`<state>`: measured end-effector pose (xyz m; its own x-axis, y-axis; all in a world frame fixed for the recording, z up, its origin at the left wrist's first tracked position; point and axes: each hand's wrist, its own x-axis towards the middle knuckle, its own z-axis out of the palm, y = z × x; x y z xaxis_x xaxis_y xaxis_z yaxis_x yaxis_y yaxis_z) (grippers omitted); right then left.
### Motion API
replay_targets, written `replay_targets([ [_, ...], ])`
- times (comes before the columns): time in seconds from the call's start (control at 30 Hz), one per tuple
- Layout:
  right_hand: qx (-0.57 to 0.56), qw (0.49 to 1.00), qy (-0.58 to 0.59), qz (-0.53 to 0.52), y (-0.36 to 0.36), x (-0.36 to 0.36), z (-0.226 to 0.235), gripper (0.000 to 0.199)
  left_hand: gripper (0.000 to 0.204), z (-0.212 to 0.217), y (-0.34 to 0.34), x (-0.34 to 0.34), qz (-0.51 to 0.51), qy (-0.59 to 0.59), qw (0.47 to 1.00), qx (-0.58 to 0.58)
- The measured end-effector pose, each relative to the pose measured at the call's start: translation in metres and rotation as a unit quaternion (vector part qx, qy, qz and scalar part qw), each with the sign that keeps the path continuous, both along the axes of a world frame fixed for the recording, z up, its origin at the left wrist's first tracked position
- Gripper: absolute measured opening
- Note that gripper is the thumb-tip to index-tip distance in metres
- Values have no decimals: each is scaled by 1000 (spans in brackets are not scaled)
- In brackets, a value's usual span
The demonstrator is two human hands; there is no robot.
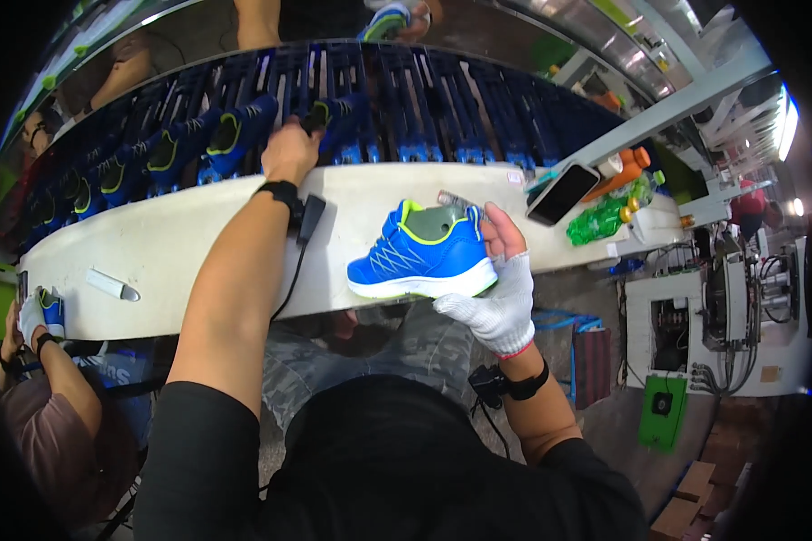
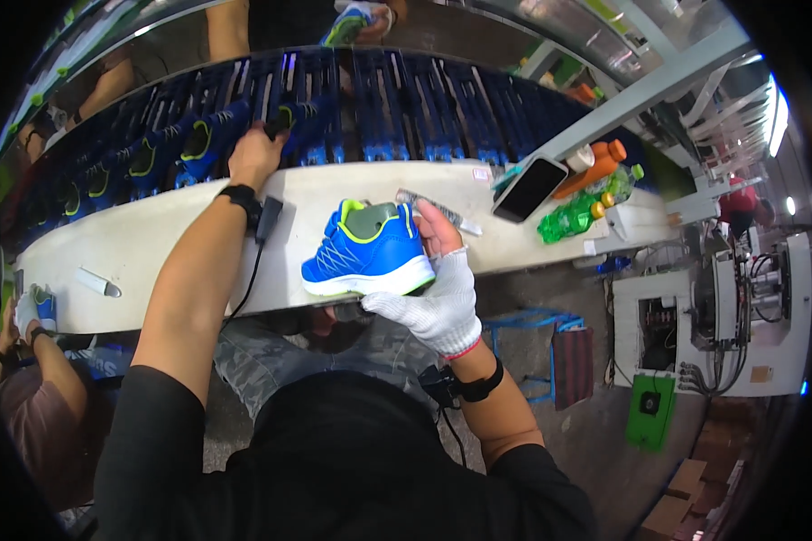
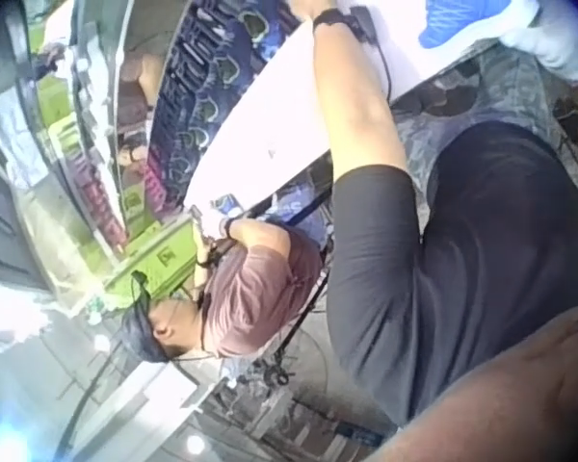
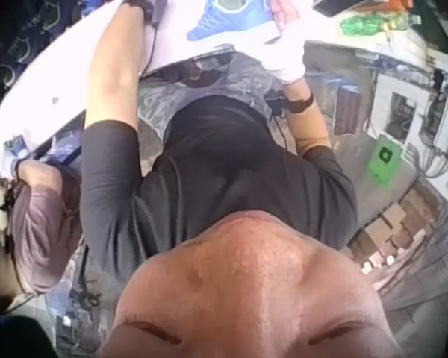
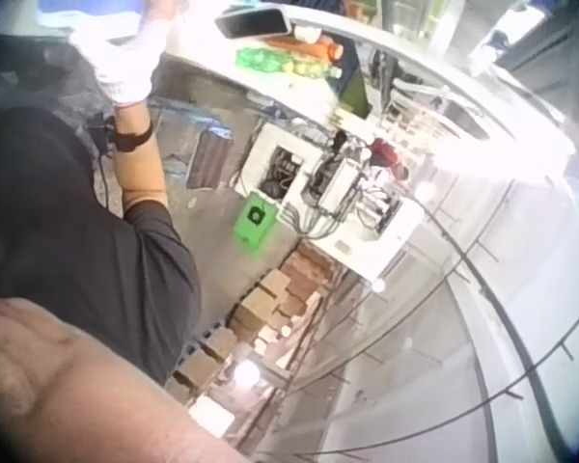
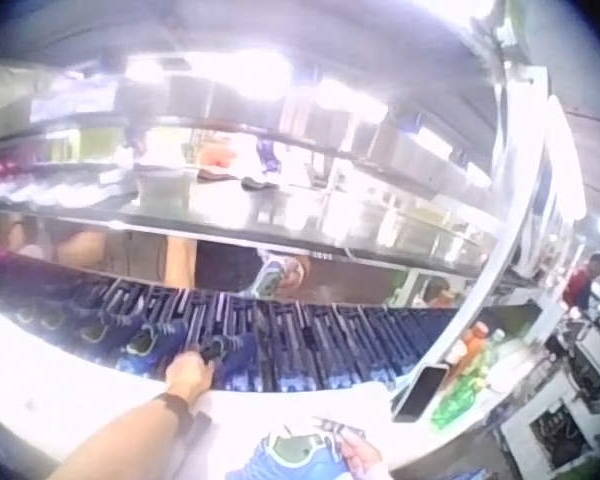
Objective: Applying soles to shoe uppers on a factory assembly line.
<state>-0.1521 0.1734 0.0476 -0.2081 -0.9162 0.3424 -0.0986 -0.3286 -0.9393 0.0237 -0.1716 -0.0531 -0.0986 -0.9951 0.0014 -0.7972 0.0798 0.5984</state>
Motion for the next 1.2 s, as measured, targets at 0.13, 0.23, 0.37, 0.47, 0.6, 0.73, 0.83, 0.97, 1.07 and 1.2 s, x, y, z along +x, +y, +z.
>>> replay_targets([
  [0.13,-69,989,103,-81,-18,-13,47,121,56,-17,16,4,86,50,994,-47],
  [0.23,-378,884,184,-203,-49,-15,148,90,56,-16,35,6,128,182,971,-87],
  [0.37,-624,730,224,-167,-145,-25,273,77,43,-29,72,53,-30,441,896,-37],
  [0.47,-635,621,336,-313,-237,-58,348,91,42,-18,122,97,-56,506,854,108],
  [0.6,-167,640,561,-498,-310,-79,398,81,38,-2,171,187,-151,262,951,58],
  [0.73,25,697,642,-317,-353,-122,387,92,30,33,198,190,-65,121,989,-50],
  [0.83,-167,671,608,-389,-351,-3,327,59,44,43,206,177,-126,32,958,-256],
  [0.97,-208,722,660,16,-346,150,250,52,79,55,204,124,-324,9,922,-212],
  [1.07,-178,784,587,91,-378,220,197,74,98,62,209,95,-461,-92,854,-224],
  [1.2,-57,781,613,107,-371,253,214,93,42,31,201,82,-493,-189,803,-276],
])
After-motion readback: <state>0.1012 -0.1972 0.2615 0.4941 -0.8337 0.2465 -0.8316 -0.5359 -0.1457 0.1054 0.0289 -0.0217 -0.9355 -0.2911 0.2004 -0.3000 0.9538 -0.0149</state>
